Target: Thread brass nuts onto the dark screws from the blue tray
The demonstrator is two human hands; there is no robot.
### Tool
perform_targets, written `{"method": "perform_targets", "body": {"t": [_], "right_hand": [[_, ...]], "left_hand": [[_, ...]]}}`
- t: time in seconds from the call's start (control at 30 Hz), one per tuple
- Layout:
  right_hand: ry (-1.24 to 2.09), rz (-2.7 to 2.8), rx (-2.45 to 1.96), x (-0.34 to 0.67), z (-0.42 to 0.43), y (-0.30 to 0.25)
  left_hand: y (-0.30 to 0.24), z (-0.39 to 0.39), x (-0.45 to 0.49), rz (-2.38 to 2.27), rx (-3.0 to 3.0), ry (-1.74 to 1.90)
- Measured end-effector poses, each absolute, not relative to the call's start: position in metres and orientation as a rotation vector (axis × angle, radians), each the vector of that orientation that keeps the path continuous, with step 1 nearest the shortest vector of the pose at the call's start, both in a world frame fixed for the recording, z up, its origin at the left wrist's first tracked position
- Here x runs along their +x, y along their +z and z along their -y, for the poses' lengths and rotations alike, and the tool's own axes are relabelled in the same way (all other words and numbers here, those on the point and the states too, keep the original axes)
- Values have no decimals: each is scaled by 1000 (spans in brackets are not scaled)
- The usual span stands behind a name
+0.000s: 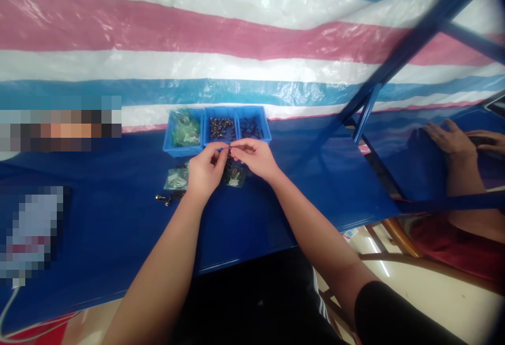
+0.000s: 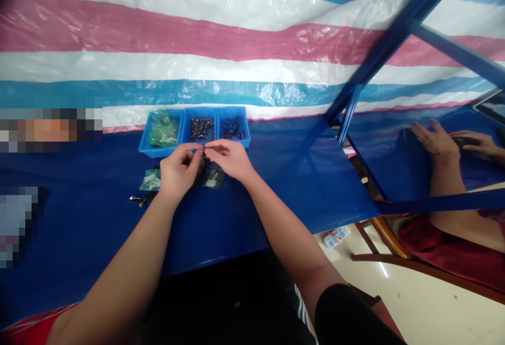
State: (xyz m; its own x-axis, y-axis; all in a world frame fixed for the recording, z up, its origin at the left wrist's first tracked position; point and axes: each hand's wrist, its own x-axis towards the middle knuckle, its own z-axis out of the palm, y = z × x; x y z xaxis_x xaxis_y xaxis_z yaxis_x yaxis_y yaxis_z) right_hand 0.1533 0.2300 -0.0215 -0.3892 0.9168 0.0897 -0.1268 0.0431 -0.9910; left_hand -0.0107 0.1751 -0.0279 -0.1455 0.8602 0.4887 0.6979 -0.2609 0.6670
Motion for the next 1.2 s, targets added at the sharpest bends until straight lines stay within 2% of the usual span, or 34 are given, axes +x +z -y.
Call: {"method": "perform_targets", "body": {"t": [0.5,1.2], "right_hand": [[1380,1529,-870,154,-230,-27],[1383,1549,-806,153,-225,-21]], "left_hand": [[-27,-175,-10,-1786,1906,1310],[-32,-177,-13,-1759,1945,1311]]}}
